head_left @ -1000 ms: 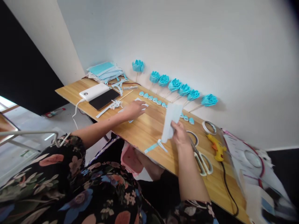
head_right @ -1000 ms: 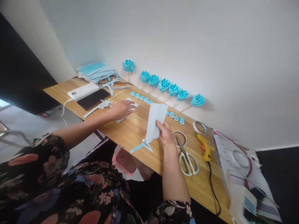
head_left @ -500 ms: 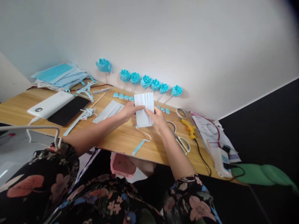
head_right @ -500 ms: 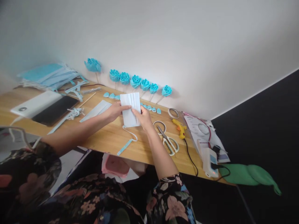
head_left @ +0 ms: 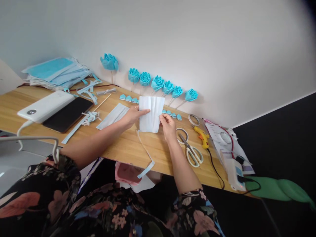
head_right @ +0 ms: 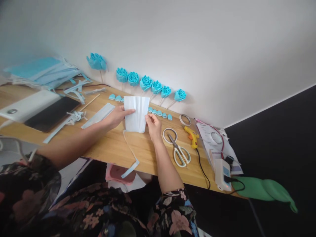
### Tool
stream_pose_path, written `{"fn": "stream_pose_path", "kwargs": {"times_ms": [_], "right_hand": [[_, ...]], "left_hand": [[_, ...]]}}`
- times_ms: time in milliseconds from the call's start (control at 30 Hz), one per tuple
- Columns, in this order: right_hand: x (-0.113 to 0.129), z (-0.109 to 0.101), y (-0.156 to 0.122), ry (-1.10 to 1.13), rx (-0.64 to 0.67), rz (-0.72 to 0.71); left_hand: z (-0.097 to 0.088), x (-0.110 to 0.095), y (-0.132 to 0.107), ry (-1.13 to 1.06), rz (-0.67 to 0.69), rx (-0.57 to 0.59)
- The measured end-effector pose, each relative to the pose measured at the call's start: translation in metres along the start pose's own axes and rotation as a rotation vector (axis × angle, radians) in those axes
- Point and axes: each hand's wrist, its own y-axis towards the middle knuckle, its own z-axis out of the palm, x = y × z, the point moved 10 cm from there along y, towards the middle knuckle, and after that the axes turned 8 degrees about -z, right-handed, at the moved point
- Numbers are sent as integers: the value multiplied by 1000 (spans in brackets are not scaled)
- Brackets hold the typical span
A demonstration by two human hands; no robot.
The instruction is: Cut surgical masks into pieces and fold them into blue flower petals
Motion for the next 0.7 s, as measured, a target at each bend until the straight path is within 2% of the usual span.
{"fn": "stream_pose_path", "kwargs": {"times_ms": [167,333,533,633,700], "right_hand": [[6,-3,1,-45,0,-68],[10,-3,0,20,-23,-83],[-7,32,-10,275,206,186],[-8,46,-17,311,297,244],[-8,47,-18,313,302,250]], "left_hand": [[11,11,0,-15,-48,81],[13,14,-2,-23,-43,65],[12,-7,-3,-275,61,74],[12,-13,-3,-362,92,100],[12,-14,-2,-391,103,123]]}}
